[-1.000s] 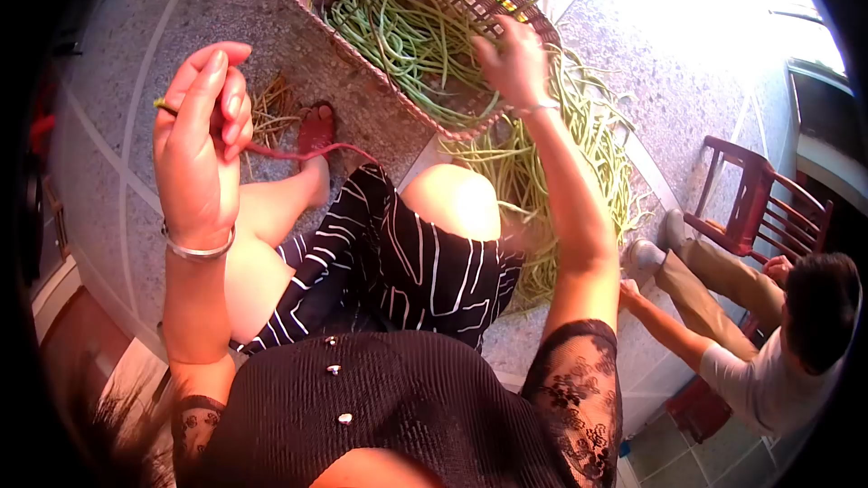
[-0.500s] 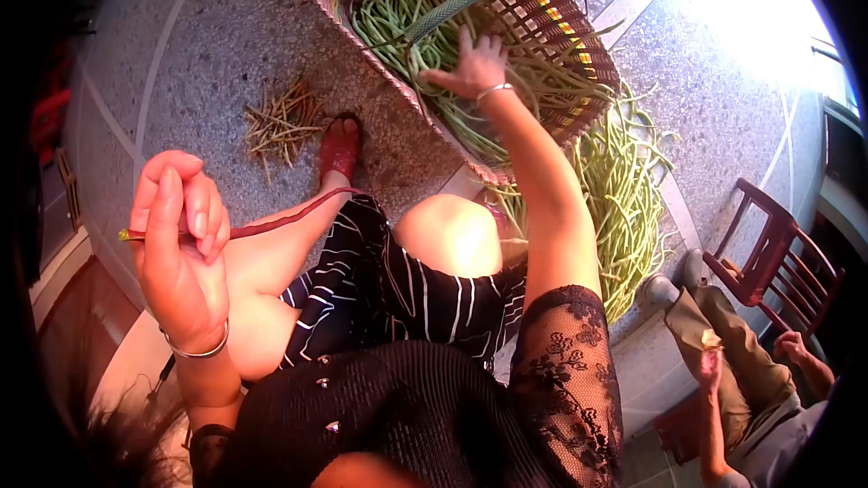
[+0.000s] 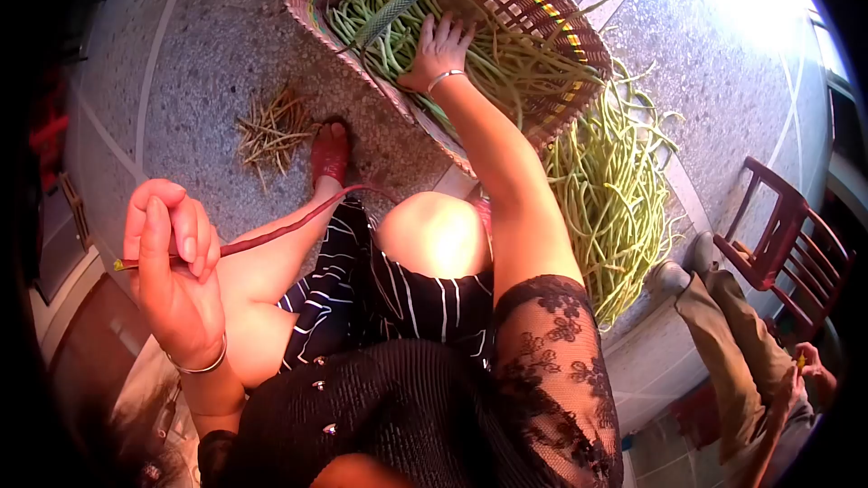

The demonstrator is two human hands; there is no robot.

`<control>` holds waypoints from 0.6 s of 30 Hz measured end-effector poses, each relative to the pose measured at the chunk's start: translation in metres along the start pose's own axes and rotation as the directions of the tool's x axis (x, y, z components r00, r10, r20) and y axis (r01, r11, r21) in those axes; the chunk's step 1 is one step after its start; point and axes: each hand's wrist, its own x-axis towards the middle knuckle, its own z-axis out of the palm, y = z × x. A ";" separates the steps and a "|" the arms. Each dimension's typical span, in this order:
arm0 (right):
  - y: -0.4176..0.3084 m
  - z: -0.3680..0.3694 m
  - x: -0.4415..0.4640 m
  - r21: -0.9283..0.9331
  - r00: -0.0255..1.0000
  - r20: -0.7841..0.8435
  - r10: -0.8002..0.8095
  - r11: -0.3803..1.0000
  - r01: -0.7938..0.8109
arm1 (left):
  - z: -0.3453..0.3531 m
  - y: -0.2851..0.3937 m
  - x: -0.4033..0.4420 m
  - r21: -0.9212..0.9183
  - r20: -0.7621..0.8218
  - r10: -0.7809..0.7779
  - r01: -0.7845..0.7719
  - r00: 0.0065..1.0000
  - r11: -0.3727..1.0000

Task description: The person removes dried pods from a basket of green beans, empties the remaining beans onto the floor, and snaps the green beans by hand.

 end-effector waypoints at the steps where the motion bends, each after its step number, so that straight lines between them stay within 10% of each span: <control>1: 0.000 -0.002 0.001 -0.006 1.000 -0.029 0.011 1.000 -0.011 | 0.001 -0.001 0.000 0.000 0.006 0.004 -0.004 1.000 1.000; 18: 0.009 0.036 0.016 -0.010 0.988 -0.142 -0.061 0.998 0.060 | 0.001 -0.007 -0.004 0.067 0.047 -0.016 0.012 0.999 0.998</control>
